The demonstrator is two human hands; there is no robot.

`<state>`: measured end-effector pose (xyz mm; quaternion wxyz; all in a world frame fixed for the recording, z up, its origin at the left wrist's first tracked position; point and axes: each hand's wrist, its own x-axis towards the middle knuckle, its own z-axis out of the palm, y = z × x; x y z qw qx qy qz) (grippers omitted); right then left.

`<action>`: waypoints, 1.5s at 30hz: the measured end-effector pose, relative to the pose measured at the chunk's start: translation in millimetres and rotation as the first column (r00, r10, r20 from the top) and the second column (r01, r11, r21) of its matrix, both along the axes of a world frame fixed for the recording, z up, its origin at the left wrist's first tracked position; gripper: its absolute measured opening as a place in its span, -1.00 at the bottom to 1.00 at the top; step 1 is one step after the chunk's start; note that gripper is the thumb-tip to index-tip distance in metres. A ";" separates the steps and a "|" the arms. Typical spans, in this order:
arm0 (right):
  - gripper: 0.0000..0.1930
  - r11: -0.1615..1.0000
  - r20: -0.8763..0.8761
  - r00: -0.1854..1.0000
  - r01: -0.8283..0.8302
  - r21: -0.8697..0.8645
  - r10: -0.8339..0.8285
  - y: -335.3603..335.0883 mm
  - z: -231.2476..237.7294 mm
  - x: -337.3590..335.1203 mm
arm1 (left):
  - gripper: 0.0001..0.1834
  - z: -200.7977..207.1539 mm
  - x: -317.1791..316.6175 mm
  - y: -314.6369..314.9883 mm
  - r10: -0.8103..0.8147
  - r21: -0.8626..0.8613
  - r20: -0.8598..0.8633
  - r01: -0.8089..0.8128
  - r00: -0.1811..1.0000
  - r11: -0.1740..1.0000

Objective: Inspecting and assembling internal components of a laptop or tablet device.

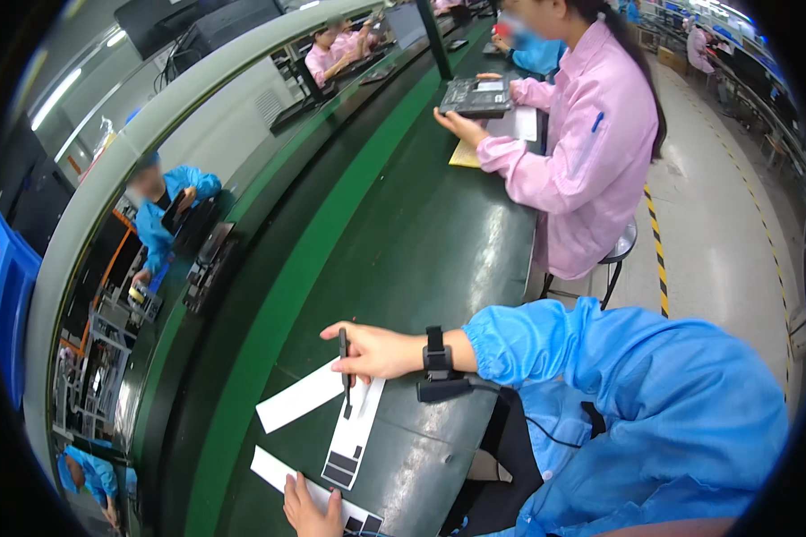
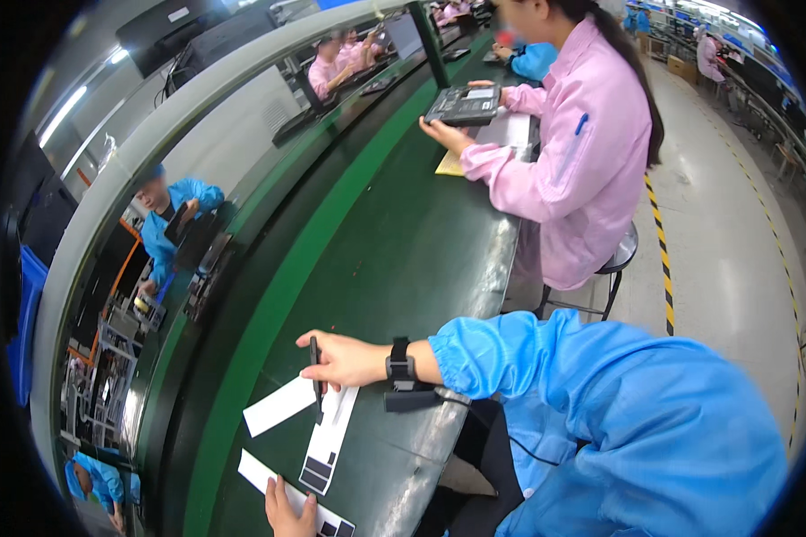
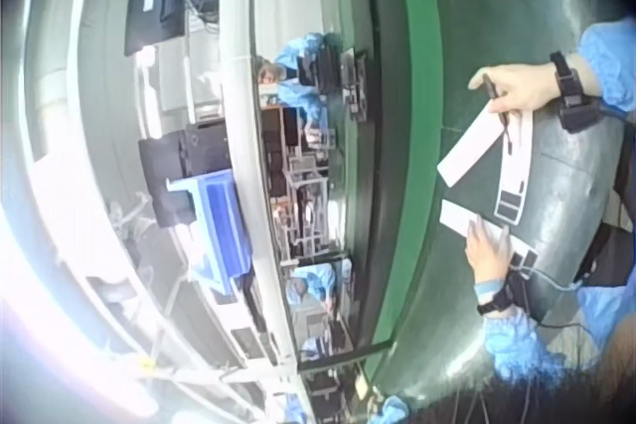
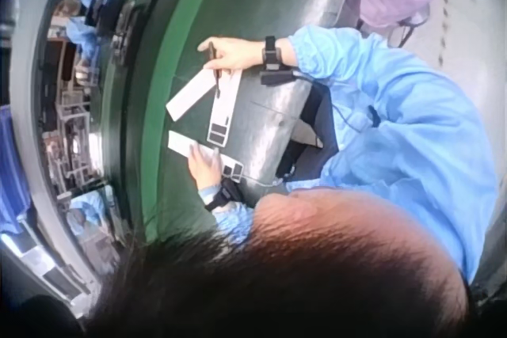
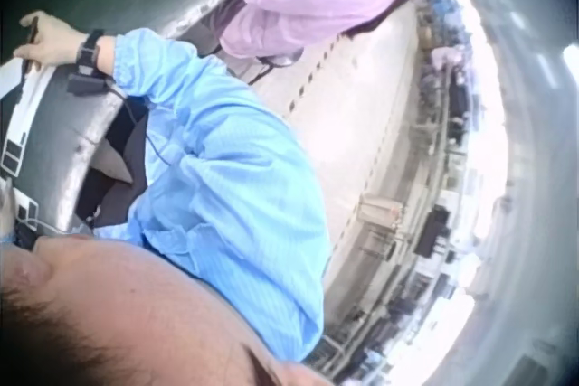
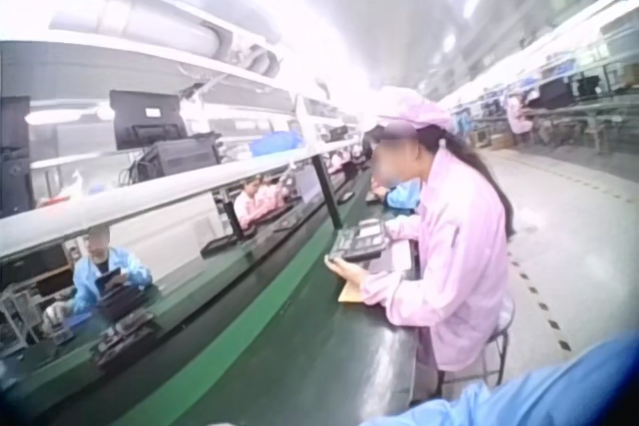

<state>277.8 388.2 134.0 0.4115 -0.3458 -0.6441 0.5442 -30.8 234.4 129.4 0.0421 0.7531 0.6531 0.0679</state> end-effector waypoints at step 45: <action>-0.61 1.000 -0.039 0.999 0.013 0.015 -0.012 4.5 -3.9 -3.3 | -0.25 6.0 0.0 -2.3 -0.029 -0.042 0.030 0.030 0.999 0.999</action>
